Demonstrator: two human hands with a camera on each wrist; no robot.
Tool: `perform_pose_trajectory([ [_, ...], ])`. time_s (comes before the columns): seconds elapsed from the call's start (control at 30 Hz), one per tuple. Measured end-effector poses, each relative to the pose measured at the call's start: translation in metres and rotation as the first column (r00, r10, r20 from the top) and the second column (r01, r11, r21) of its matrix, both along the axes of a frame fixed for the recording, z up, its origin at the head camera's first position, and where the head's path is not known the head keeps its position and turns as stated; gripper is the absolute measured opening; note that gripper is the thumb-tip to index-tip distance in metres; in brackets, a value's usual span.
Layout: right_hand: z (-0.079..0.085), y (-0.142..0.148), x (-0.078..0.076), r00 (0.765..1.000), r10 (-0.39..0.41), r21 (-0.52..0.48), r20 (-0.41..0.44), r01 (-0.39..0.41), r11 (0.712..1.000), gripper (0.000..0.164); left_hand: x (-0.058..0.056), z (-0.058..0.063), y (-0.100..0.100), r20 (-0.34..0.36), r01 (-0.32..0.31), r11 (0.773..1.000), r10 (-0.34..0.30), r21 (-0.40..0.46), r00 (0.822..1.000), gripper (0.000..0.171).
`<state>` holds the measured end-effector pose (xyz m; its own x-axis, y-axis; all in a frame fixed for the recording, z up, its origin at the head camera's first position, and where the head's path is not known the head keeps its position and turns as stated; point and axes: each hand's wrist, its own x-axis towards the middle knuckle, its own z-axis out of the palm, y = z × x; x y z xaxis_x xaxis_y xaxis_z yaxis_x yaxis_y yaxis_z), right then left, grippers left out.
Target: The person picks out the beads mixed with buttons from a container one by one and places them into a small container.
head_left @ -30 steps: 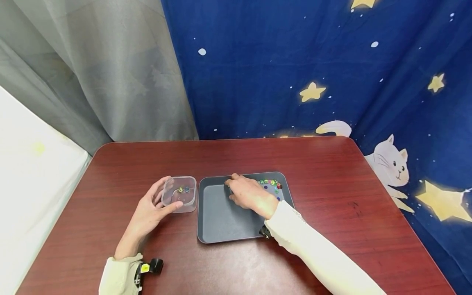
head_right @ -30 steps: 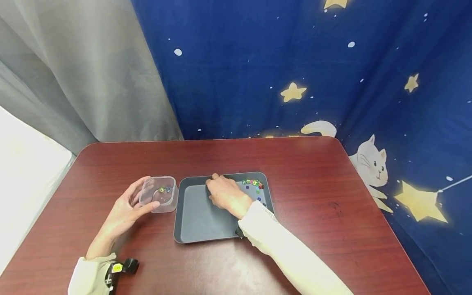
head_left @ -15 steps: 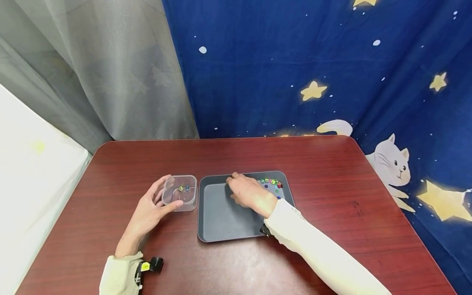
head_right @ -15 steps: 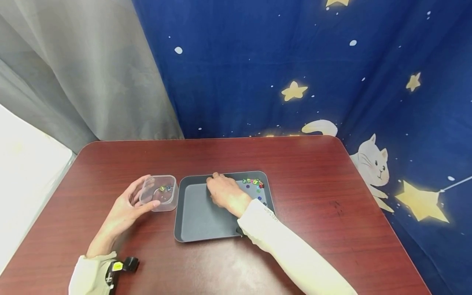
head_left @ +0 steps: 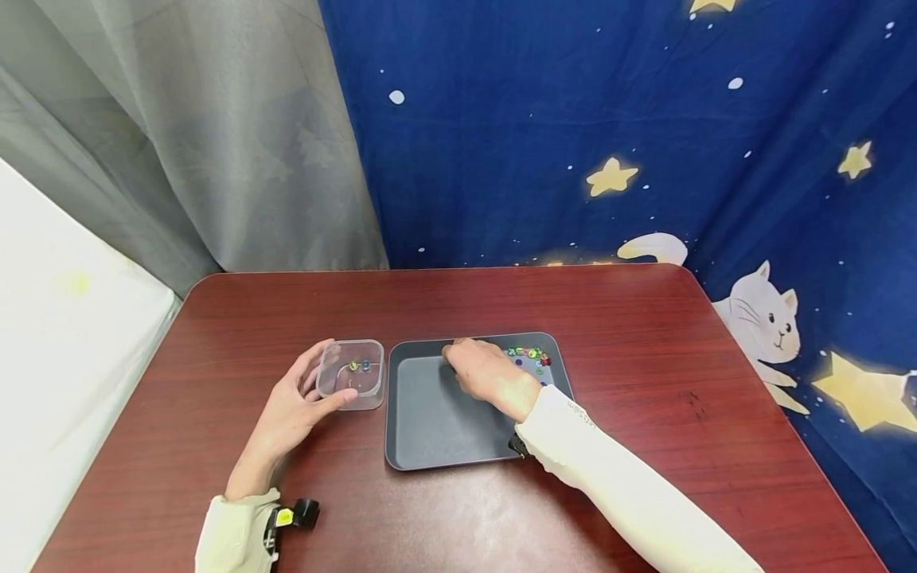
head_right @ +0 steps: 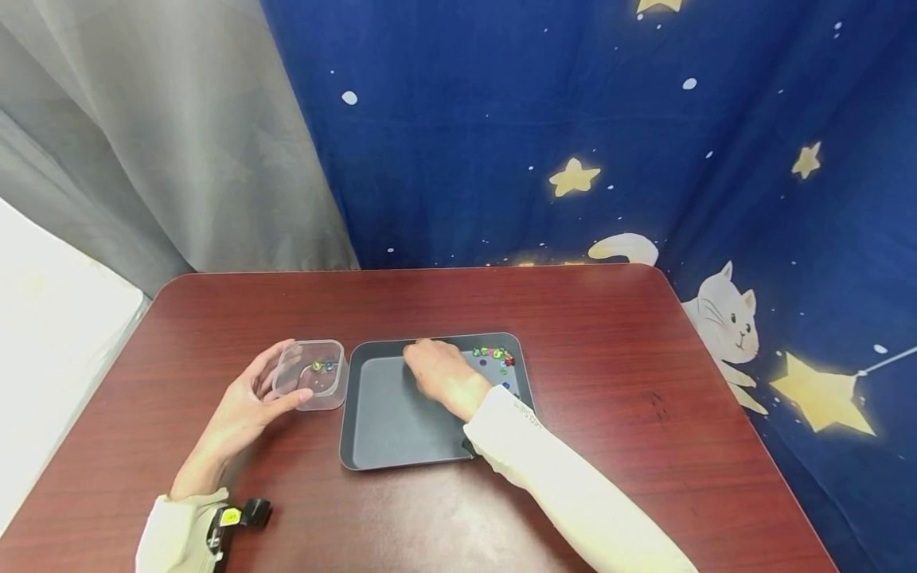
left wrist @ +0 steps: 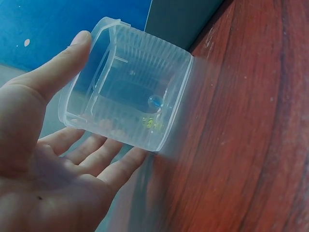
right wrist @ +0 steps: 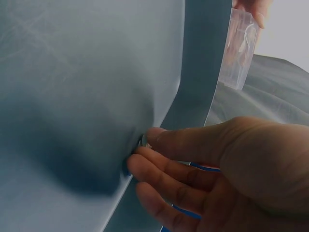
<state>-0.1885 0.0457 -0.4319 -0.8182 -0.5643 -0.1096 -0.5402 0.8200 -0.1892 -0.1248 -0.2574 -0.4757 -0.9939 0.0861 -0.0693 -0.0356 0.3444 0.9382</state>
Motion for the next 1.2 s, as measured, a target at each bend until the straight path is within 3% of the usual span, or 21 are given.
perform_pose_trajectory([
  [0.17, 0.0005, 0.0008, -0.0011, 1.0, 0.002, -0.017, 0.009, -0.002, 1.0, 0.014, -0.0005, -0.0005, 0.0006, -0.004, 0.0, 1.0, 0.0, 0.016, 1.0, 0.09],
  [0.4, 0.0008, 0.0028, -0.0016, 0.999, 0.006, -0.056, 0.041, -0.004, 0.998, 0.037, -0.0003, -0.0006, 0.0002, 0.002, 0.0, 1.0, 0.0, 0.011, 1.0, 0.091],
  [0.53, 0.0012, 0.0038, -0.002, 0.999, 0.014, -0.069, 0.038, -0.012, 0.998, 0.041, -0.0004, -0.0004, -0.0002, 0.005, -0.002, 1.0, 0.002, 0.003, 1.0, 0.09],
  [0.97, 0.0011, 0.0066, -0.004, 1.0, -0.001, -0.035, -0.001, 0.001, 0.999, 0.015, -0.0043, -0.0004, 0.0018, -0.007, 0.003, 1.0, -0.002, 0.011, 1.0, 0.091],
  [1.2, -0.0005, 0.0037, -0.0026, 1.0, -0.007, -0.038, 0.005, 0.008, 0.999, 0.004, 0.0007, -0.0008, -0.0004, 0.012, -0.001, 1.0, 0.001, -0.003, 1.0, 0.091],
])
